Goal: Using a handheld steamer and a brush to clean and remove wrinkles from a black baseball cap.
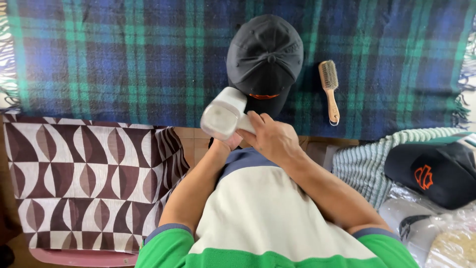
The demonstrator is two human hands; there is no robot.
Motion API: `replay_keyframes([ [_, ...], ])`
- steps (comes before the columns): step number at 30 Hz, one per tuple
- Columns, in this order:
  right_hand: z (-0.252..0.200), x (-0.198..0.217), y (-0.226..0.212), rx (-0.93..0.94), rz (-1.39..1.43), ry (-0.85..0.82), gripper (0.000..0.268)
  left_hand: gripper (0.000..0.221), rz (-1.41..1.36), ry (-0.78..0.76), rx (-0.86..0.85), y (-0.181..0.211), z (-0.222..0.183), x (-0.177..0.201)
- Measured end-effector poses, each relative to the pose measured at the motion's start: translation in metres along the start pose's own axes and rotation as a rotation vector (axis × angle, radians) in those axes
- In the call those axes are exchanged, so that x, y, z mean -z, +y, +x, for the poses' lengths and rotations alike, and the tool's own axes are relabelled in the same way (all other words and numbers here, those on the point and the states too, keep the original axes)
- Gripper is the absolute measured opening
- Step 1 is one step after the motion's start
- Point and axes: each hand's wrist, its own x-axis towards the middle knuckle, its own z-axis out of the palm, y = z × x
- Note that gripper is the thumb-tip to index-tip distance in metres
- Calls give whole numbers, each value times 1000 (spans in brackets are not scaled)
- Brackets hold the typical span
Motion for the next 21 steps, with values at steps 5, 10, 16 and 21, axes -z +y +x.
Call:
replay_keyframes([
  [5, -19, -8, 38, -6, 75, -47, 57, 70, 6, 78, 78, 11, -24, -24],
  [10, -73, -49, 147, 20, 86, -75, 52, 24, 5, -25, -70, -14, 45, 30],
  [16, -114, -76, 226, -45, 198, 242, 24, 25, 44, -36, -116, -6, 3, -15],
  [21, -120, -100, 192, 7, 262, 322, 30, 25, 49, -16, -113, -9, 4, -17],
])
